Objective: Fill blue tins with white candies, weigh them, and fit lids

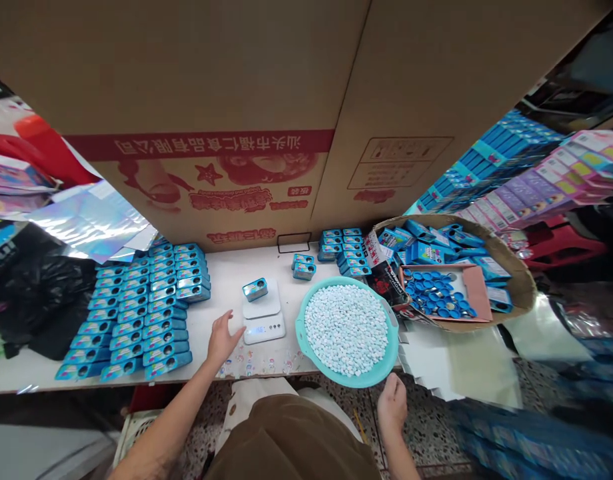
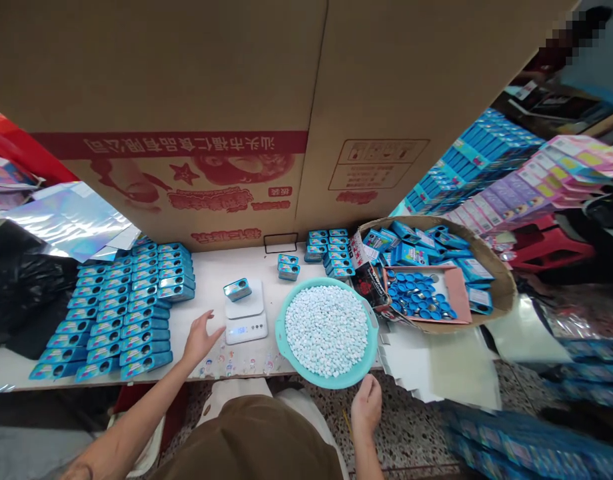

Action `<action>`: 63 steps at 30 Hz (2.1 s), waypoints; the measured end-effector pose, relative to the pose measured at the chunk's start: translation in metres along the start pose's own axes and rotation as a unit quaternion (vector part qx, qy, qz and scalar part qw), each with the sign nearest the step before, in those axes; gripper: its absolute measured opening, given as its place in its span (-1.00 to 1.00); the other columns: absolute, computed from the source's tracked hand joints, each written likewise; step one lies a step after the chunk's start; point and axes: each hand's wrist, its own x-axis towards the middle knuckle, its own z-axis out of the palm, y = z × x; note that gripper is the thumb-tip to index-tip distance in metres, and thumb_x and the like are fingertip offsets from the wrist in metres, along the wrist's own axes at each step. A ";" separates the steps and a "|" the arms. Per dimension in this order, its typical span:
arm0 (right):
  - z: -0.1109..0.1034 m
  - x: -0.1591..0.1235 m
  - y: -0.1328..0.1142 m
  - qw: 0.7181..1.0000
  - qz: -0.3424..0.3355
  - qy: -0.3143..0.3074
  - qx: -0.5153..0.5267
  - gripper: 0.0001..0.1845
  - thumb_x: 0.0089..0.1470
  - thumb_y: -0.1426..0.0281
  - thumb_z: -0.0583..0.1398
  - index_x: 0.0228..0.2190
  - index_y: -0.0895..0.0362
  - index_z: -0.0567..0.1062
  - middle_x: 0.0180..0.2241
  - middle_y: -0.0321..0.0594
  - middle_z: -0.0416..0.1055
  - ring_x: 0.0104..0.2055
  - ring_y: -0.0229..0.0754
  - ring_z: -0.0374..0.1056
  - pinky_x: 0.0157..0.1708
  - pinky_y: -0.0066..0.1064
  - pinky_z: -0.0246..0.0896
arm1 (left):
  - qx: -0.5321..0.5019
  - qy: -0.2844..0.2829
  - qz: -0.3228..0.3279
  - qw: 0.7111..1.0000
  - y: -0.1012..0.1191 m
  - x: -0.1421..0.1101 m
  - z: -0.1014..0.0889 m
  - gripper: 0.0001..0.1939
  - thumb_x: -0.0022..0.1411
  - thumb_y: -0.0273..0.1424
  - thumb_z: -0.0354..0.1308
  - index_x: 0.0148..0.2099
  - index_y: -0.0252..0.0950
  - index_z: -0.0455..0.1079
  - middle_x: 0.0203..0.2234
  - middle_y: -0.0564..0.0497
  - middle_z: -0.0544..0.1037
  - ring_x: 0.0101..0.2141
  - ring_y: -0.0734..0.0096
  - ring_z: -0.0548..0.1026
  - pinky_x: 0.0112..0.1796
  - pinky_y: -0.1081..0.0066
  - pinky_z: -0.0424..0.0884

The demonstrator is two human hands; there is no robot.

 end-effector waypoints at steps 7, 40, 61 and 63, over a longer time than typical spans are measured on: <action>-0.008 -0.004 -0.015 0.991 -0.104 0.077 0.024 -0.17 0.00 -0.16 -0.14 -0.14 0.31 0.41 -0.14 0.24 0.38 -0.03 0.16 0.25 -0.02 -0.08 0.08 | -0.098 0.043 -0.035 0.994 0.037 0.083 0.018 -0.25 -0.20 -0.21 0.33 0.07 -0.32 0.24 0.00 -0.21 0.39 0.07 -0.08 0.27 0.04 0.00 0.21; 0.002 -0.011 -0.074 0.971 -0.103 -0.004 0.214 -0.42 0.05 -0.03 0.00 -0.19 0.18 0.46 -0.12 -0.01 0.44 -0.04 -0.03 0.32 0.00 -0.20 0.16 | -0.117 -0.125 0.261 0.950 0.201 0.016 0.014 -0.67 0.07 -0.32 0.16 -0.06 -0.14 0.37 -0.19 -0.06 0.50 -0.12 0.14 0.42 -0.09 0.16 0.36; -0.005 -0.004 -0.053 0.980 -0.076 -0.014 0.184 -0.37 0.01 -0.06 -0.01 -0.17 0.20 0.45 -0.11 0.02 0.43 -0.04 0.01 0.30 0.00 -0.20 0.13 | -0.292 -0.008 -0.078 0.953 0.129 0.034 0.012 -0.43 -0.19 -0.09 0.29 -0.13 -0.27 0.32 -0.33 -0.02 0.50 -0.35 0.28 0.47 -0.32 0.32 0.42; -0.004 -0.004 -0.051 0.981 -0.083 -0.013 0.176 -0.37 0.01 -0.06 -0.01 -0.18 0.19 0.46 -0.12 0.01 0.44 -0.05 0.00 0.31 -0.01 -0.21 0.14 | -0.253 0.015 -0.082 0.964 0.109 0.046 0.009 -0.44 -0.22 -0.09 0.29 -0.16 -0.26 0.34 -0.32 -0.01 0.49 -0.33 0.26 0.47 -0.30 0.30 0.41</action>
